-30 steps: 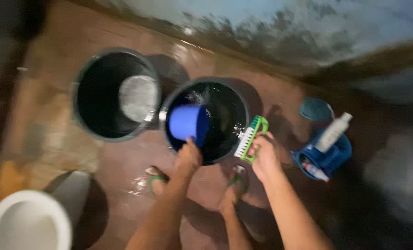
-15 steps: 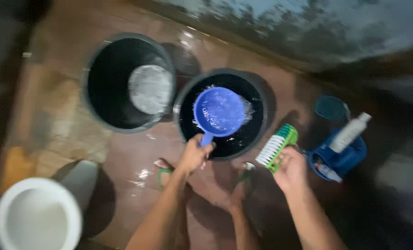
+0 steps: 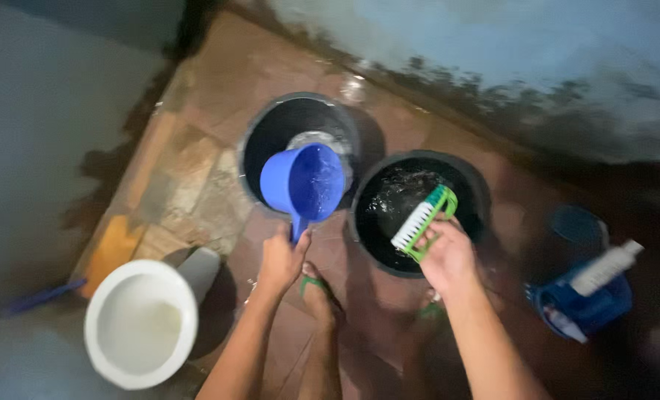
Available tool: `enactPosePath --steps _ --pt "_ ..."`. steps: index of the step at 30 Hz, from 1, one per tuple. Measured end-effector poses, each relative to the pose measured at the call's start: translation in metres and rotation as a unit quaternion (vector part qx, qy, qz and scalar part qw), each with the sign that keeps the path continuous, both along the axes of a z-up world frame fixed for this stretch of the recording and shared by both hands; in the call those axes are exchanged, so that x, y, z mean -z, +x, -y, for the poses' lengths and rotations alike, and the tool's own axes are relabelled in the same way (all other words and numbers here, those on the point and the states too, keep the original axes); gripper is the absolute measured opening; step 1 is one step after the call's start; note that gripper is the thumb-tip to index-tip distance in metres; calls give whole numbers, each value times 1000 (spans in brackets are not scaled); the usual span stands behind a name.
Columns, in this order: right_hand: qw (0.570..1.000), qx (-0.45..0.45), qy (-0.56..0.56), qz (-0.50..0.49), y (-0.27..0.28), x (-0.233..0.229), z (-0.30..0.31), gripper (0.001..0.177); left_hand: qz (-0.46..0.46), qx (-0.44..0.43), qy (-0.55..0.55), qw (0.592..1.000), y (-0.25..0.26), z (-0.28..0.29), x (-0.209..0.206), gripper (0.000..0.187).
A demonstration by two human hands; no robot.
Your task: The person scrubs a bathroom wall with a green brush and soapy water from a blue scoop. They add detergent to a bucket, mix it, and continue scrubbing the wall and a wall-mounted holder.
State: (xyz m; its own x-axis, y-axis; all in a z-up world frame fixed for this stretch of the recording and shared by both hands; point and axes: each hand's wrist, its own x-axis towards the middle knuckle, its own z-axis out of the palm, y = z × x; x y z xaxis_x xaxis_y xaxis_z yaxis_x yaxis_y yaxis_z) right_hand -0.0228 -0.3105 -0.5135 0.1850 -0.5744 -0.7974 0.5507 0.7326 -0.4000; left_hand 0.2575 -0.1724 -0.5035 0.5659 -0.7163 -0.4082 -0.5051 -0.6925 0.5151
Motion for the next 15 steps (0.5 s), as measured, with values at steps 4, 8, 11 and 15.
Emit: enactPosePath --steps 4,8,11,15 --pt "994 -16 12 105 71 -6 4 17 18 -66 33 997 20 1 -17 39" --pt "989 -44 -8 139 113 -12 5 13 31 -96 88 991 31 1 -32 35" --pt "989 -56 -7 134 139 -22 5 11 50 -98 89 990 37 -2 -39 33" --pt "990 -57 29 125 159 -34 2 15 70 -64 72 993 48 -7 -45 30"
